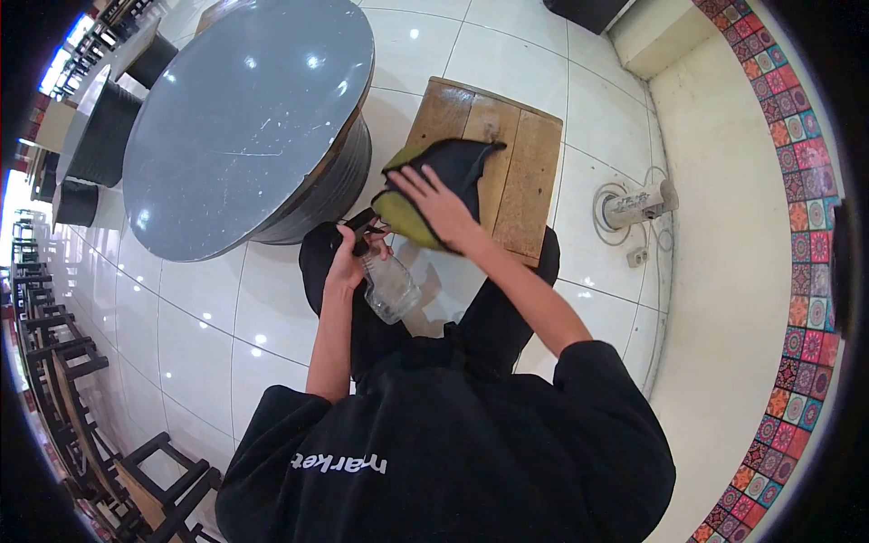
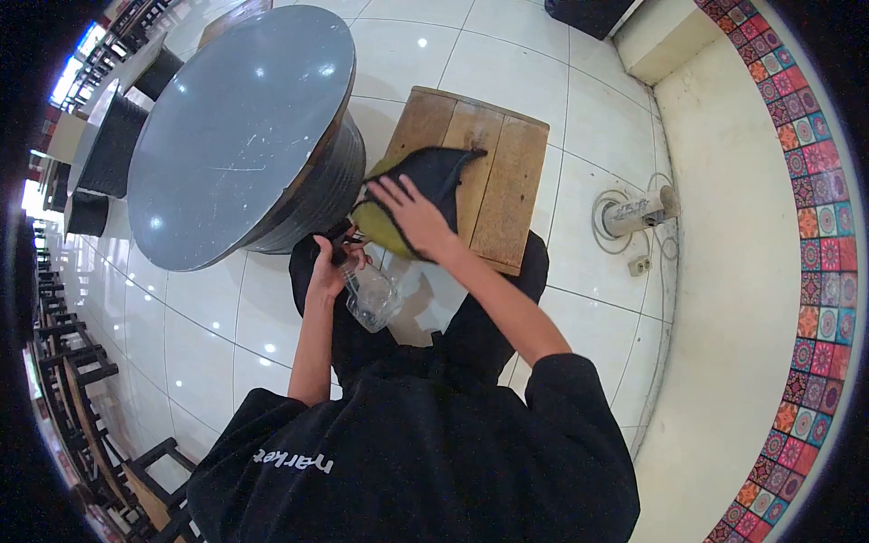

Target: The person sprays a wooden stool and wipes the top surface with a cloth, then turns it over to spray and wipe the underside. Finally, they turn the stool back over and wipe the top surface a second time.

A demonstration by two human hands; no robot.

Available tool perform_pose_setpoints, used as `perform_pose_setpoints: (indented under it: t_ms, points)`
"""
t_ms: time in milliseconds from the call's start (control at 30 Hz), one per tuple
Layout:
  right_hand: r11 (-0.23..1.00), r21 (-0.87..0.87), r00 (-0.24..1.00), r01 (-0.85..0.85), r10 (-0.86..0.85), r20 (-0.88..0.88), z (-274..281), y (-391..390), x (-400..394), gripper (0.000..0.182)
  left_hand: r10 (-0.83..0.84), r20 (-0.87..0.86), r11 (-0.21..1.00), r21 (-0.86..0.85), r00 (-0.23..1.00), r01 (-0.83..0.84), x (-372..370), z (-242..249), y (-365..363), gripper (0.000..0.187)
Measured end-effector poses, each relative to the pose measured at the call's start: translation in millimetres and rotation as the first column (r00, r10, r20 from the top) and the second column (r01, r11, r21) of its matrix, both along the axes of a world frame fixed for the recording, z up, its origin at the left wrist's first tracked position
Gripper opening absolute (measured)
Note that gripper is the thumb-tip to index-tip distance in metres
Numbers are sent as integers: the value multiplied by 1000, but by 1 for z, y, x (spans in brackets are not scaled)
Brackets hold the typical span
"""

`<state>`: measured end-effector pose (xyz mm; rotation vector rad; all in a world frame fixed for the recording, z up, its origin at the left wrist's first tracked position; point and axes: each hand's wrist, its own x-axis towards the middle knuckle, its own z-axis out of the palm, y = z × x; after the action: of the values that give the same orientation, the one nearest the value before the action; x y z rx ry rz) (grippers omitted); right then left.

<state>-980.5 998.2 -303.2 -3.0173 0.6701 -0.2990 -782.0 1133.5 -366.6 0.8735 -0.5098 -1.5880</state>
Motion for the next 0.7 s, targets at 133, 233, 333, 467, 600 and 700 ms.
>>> perform_pose_setpoints:
  t_ms: [133, 233, 333, 467, 600, 700]
  points:
    - [998, 65, 999, 22, -23, 29, 10, 52, -3, 65, 148, -275, 985, 128, 950, -116, -1, -24, 5, 91]
    - [981, 187, 992, 61, -80, 97, 3, 59, -2, 69, 273, -265, 945, 253, 925, -206, 0, -37, 5, 96]
    - [982, 160, 980, 104, -129, 152, 5, 53, 8, 64, 128, -396, 990, 112, 909, -91, 6, -55, 9, 97]
    - [956, 172, 940, 238, -271, 208, 4, 20, 30, 60, -134, -403, 975, -217, 905, 47, -1, -44, 0, 97]
    - [954, 34, 936, 298, -299, 186, -9, -23, 43, 59, -84, -292, 995, -68, 953, 67, 0, -28, -2, 112]
    - [911, -44, 910, 409, -405, 87, -10, -64, 47, 67, -113, -282, 992, -78, 953, 94, 2, -26, -2, 117]
